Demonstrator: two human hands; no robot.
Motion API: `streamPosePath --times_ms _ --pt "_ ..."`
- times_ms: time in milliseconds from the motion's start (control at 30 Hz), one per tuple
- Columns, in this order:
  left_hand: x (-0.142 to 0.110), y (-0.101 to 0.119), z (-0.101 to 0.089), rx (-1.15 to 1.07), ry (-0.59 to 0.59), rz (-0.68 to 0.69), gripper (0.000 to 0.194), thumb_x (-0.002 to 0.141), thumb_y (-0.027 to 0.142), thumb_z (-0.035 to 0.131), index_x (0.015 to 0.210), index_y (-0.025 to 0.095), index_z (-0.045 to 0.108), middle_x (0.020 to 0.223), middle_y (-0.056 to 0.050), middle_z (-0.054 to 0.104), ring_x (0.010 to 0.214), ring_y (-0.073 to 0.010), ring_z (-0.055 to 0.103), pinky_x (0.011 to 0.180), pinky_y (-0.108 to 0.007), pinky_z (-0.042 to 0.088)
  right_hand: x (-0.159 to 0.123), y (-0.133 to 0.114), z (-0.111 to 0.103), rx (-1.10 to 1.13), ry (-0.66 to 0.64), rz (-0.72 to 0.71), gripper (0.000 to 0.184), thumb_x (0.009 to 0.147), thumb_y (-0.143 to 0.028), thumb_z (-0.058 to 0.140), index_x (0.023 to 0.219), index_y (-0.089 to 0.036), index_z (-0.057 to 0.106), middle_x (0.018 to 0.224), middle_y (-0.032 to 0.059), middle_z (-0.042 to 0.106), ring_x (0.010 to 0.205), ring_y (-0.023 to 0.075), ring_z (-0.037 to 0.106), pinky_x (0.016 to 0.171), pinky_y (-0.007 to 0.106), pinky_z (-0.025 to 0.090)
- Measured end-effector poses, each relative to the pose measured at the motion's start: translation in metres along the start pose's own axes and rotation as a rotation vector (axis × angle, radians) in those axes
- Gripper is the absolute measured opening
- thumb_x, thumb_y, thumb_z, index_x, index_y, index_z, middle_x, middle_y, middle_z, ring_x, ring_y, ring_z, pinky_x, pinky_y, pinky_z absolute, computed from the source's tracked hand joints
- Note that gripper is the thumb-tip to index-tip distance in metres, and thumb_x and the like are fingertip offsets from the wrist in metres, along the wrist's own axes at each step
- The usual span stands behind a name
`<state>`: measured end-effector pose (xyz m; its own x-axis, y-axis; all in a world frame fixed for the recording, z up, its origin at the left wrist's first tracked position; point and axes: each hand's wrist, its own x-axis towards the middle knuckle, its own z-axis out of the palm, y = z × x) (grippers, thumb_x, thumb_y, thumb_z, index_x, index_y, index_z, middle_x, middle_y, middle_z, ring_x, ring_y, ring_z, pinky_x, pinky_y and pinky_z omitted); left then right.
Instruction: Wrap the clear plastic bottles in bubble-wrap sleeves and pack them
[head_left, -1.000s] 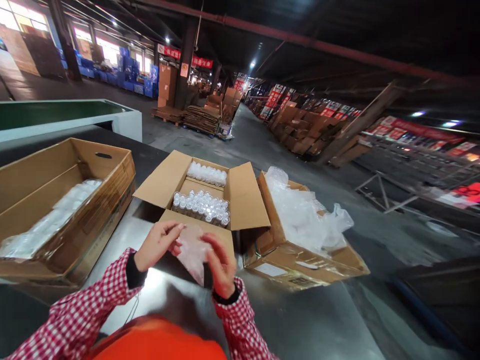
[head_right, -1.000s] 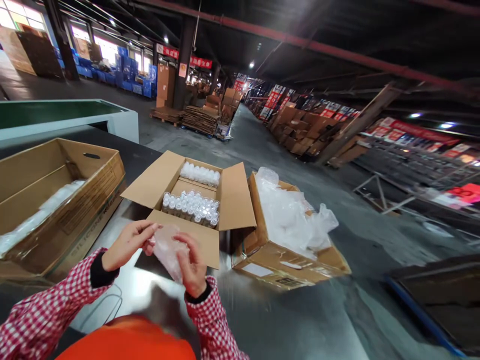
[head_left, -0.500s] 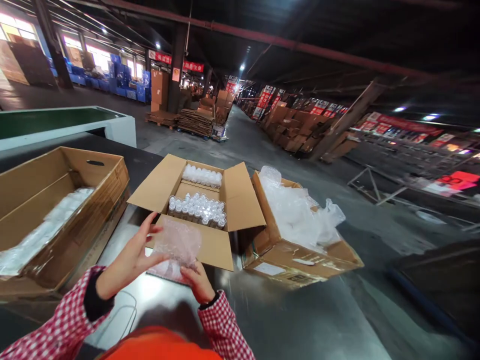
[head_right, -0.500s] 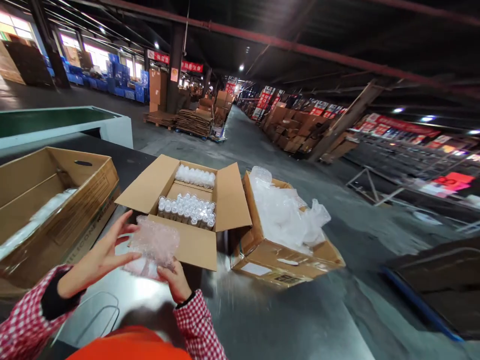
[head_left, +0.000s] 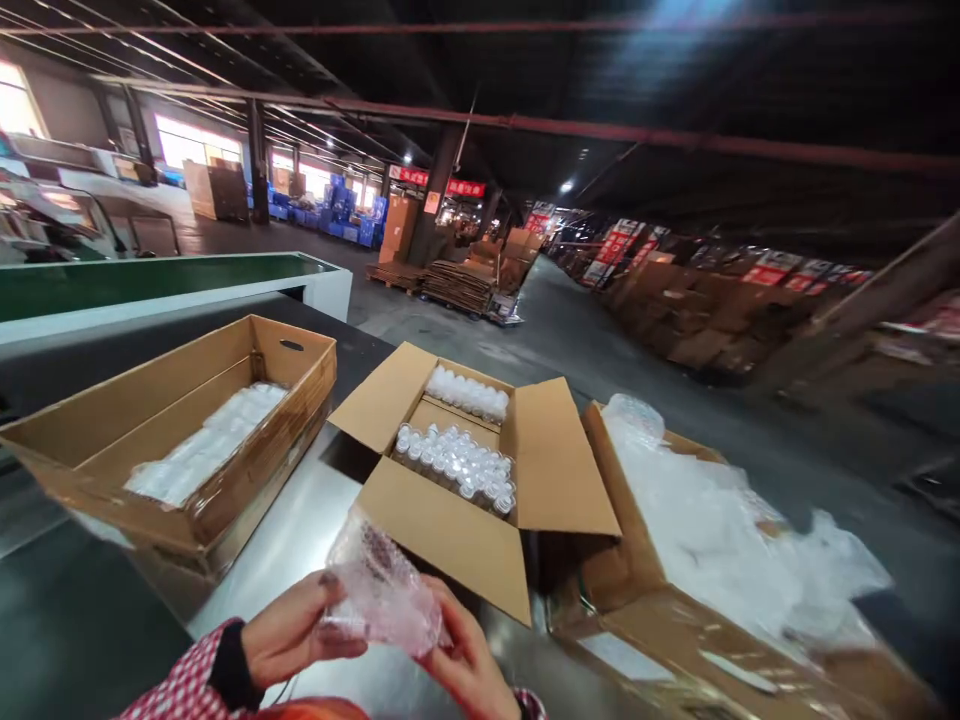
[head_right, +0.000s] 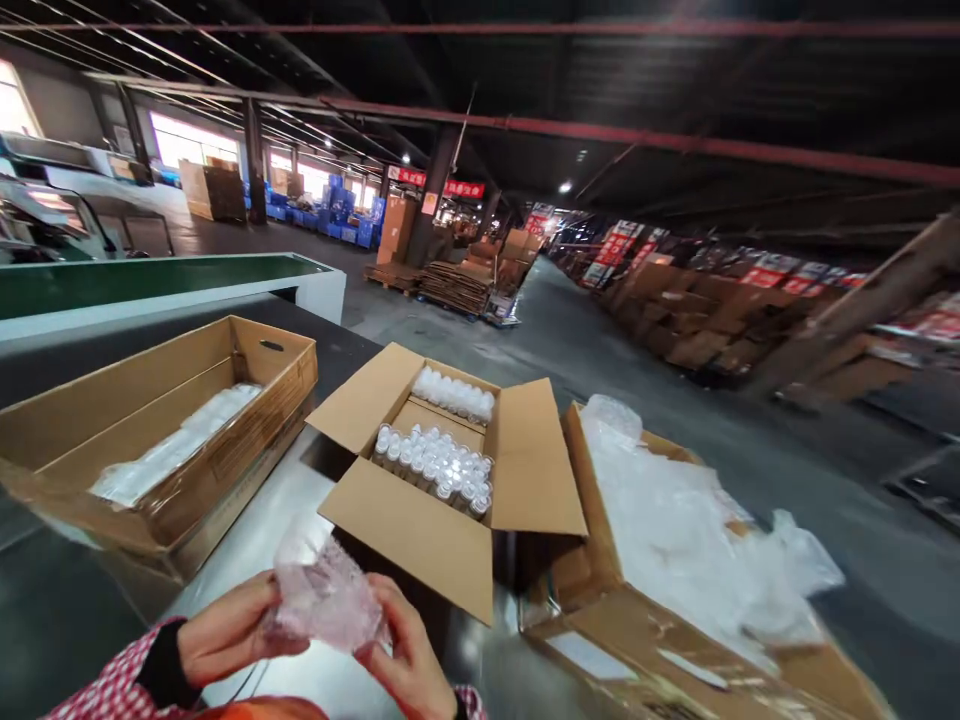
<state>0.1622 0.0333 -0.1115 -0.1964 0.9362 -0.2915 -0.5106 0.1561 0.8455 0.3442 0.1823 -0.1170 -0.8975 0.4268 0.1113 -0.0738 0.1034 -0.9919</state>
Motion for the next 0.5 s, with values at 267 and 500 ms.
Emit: streamPosePath --times_ms 267,500 --pt "-0.032 0.080 -0.013 0.828 -0.244 0.191 0.072 0.072 0.041 0.072 0.135 0.028 0.041 0.114 -0.007 0.059 0.099 -0.0257 0.058 0.087 -0.037 0.047 0.030 -0.006 0.042 0.334 0.091 0.142 0.042 0.073 -0.042 0.073 0.099 -0.019 0.050 0.081 0.0018 0.062 0.066 0.0146 0.062 0.060 0.028 0.051" --pt "-0.005 0.096 0.000 2.012 0.021 0.660 0.043 0.085 0.017 0.057 0.125 0.004 0.048 0.109 -0.020 0.059 0.094 -0.0311 0.059 0.068 -0.042 0.050 0.101 -0.022 0.076 0.642 0.251 0.454 0.051 0.065 -0.052 0.075 0.095 -0.015 0.058 0.068 0.0025 0.066 0.049 0.0081 0.058 0.043 0.015 0.041"
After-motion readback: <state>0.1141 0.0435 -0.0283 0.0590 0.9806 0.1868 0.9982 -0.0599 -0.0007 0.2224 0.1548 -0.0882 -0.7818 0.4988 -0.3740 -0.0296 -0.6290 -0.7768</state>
